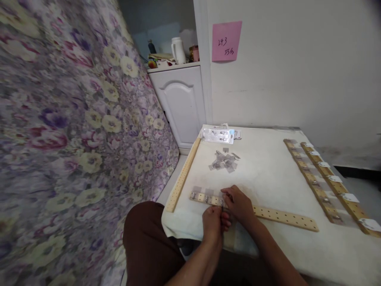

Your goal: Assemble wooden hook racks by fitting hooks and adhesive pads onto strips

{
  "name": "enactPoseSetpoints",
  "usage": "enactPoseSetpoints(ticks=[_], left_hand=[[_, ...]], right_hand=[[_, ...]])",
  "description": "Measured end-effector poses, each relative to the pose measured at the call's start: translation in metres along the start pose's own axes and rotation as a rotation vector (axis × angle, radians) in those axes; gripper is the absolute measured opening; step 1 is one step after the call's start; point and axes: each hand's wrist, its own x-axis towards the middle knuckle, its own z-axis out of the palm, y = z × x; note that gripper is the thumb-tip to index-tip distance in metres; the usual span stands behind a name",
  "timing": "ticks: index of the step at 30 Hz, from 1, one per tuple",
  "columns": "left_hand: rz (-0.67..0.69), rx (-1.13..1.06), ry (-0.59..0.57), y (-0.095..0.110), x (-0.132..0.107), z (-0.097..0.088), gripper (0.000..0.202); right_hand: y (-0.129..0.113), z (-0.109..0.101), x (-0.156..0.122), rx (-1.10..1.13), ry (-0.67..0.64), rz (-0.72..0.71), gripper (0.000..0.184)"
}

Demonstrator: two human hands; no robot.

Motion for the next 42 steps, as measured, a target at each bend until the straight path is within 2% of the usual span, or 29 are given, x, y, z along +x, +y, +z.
enactPoseSetpoints(ticks=[19,31,42], left_hand=[[0.025,0.046,-0.01,-0.0001,0.0011,0.0013,0.02],[0.03,0.052,-0.003,0.0007,0.001,0.0025,0.013],[0.033,0.06,-0.003,0.0002,0.0019,0.0032,0.016]], right_hand=[[0.0016,-0.0005,-0.0034,-0.005,0.013,-0.018,0.025],[0.0026,-0.0012,-0.0059,0.0,0.02,-0.037,0.025],[0.0021,-0.0012,-0.0056,-0.034,0.0,-0.007,0.027]])
